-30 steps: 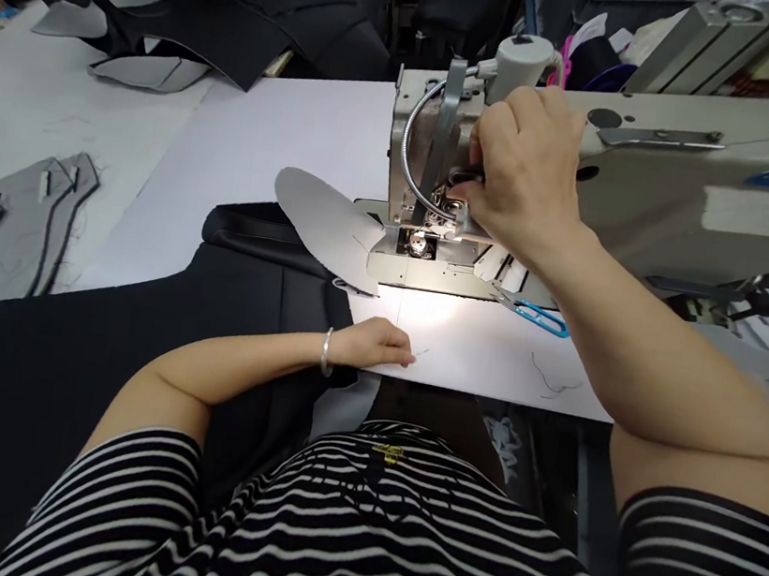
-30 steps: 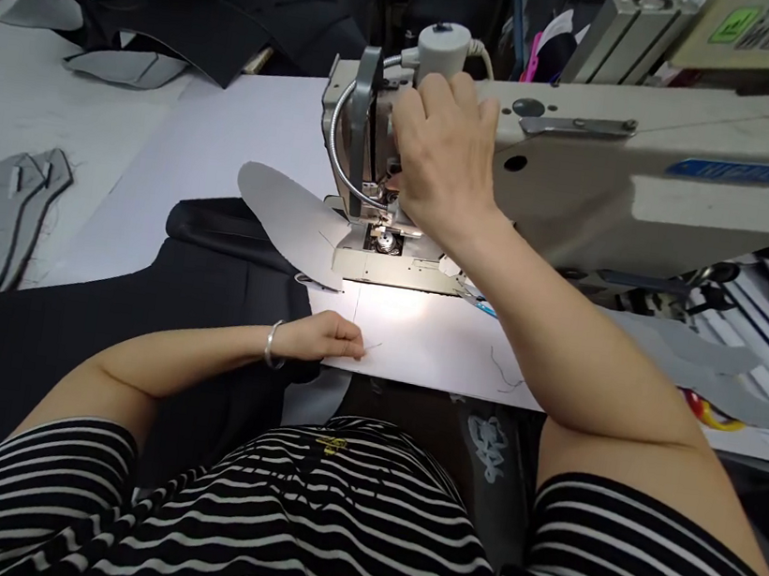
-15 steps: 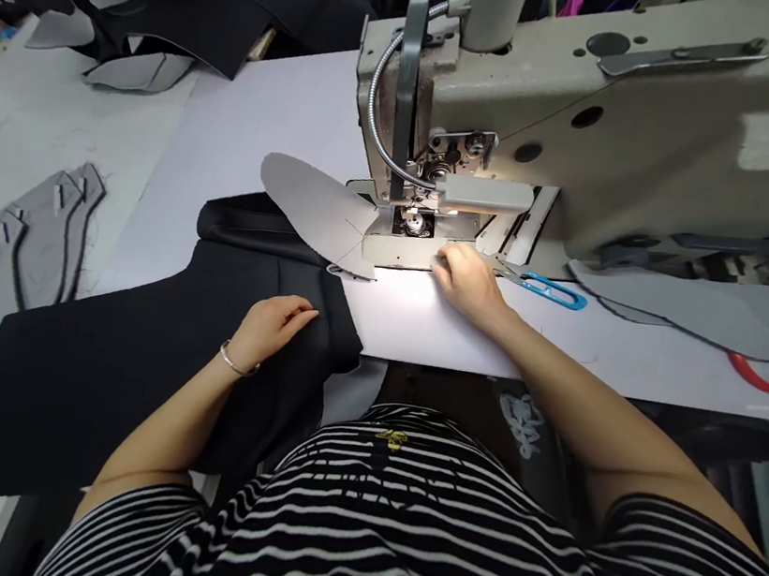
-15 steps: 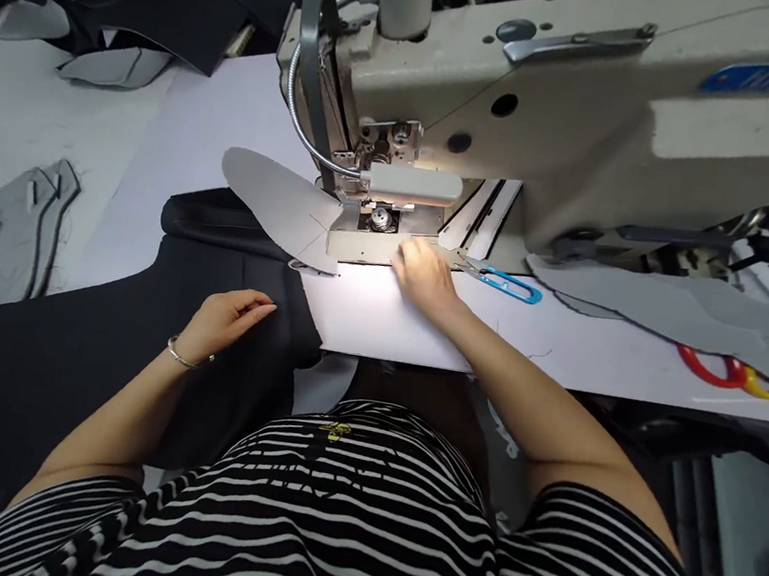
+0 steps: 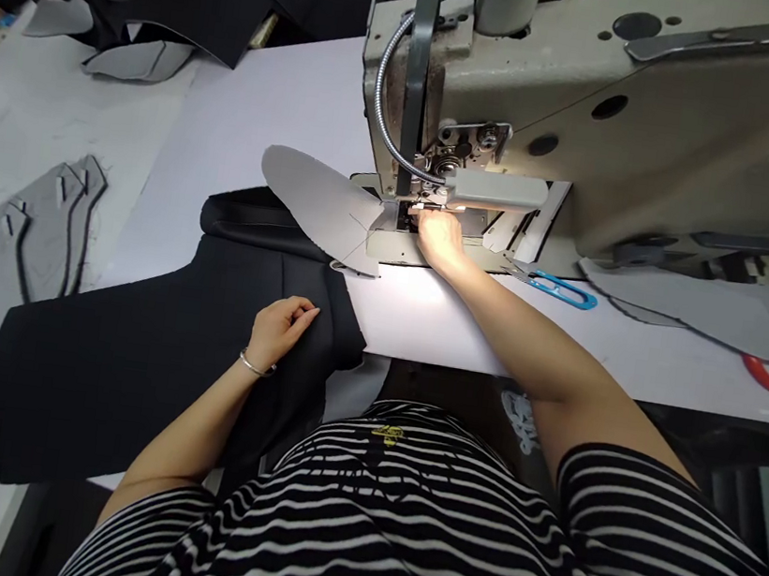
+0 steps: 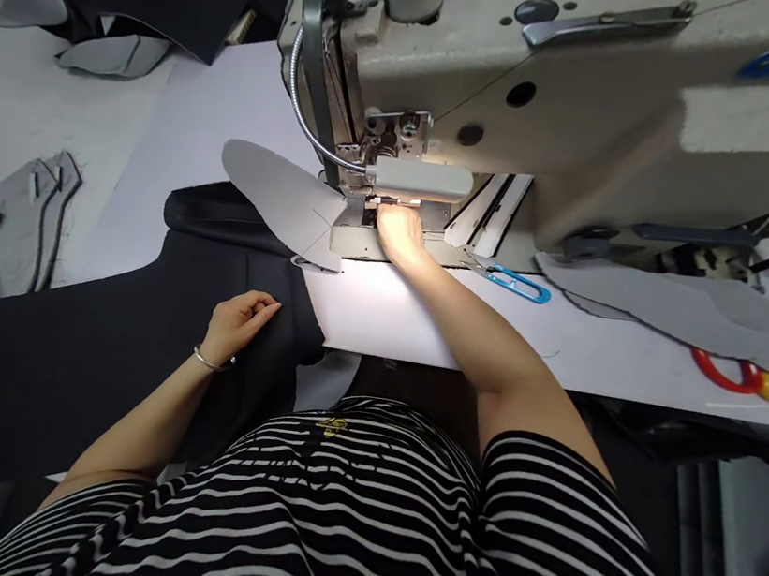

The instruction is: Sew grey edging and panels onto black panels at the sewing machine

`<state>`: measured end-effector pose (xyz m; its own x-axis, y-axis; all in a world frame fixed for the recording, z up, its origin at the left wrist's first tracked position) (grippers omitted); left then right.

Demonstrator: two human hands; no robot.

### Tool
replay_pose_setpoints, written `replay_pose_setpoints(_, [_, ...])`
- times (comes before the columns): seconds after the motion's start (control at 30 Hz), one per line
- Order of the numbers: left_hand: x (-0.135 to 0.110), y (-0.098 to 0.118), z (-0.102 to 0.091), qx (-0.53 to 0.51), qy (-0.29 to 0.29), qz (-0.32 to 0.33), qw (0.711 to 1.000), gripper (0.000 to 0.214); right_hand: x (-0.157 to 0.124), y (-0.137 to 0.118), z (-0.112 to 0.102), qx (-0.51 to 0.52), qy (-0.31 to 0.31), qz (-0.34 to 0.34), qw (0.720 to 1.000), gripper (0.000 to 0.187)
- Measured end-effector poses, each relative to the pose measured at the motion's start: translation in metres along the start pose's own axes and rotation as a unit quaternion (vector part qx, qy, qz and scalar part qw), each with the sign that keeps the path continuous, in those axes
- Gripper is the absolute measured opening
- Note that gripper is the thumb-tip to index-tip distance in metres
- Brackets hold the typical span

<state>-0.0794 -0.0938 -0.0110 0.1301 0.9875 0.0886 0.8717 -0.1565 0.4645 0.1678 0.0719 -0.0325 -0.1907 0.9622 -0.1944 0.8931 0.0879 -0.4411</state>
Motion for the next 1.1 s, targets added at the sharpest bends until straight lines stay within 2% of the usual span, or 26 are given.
replay_pose_setpoints(0.23, [-0.003,0.003,-0.001,-0.006,0.07,0.034,0.997,0.03,-0.003,0.009,0.002,0.028,0.07,0.048,0.996,0.026])
replay_pose_setpoints(0.37, [-0.005,0.005,-0.002,-0.009,0.094,0.063,0.994,0.029,-0.01,0.016,-0.003,0.127,0.187,0.003,0.974,0.024])
replay_pose_setpoints(0.43, [-0.006,0.006,-0.003,-0.014,0.096,0.08,0.992,0.027,-0.011,0.025,-0.001,0.172,0.215,-0.015,0.961,0.023])
replay_pose_setpoints(0.57, [-0.006,0.008,-0.005,-0.022,0.097,0.1,0.99,0.023,-0.002,0.041,0.009,0.256,0.18,-0.035,0.949,0.018])
replay_pose_setpoints(0.73, [-0.005,0.01,-0.006,-0.033,0.097,0.107,0.989,0.021,-0.002,0.042,0.015,0.356,0.142,-0.056,0.922,0.018])
replay_pose_setpoints(0.83, [-0.005,0.011,-0.006,-0.043,0.098,0.107,0.989,0.023,-0.007,0.037,0.013,0.417,0.117,-0.068,0.899,0.025])
replay_pose_setpoints(1.0, [-0.005,0.009,-0.005,-0.043,0.089,0.094,0.991,0.025,-0.013,0.028,0.008,0.508,0.029,-0.113,0.853,0.046])
replay_pose_setpoints(1.1, [-0.004,0.006,-0.004,-0.04,0.082,0.082,0.992,0.027,-0.023,0.023,0.005,0.545,-0.001,-0.121,0.83,0.053])
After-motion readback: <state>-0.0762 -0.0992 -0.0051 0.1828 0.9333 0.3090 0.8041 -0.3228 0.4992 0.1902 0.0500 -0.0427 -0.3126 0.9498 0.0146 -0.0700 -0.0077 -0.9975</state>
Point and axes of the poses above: each hand's wrist, its own x-axis towards the middle knuckle, its own z-axis out of the palm, y = z × x, the point moved 7 cm from there along x, towards the middle knuckle, and after that the axes turned 2 degrees about z, right-handed, at the moved point
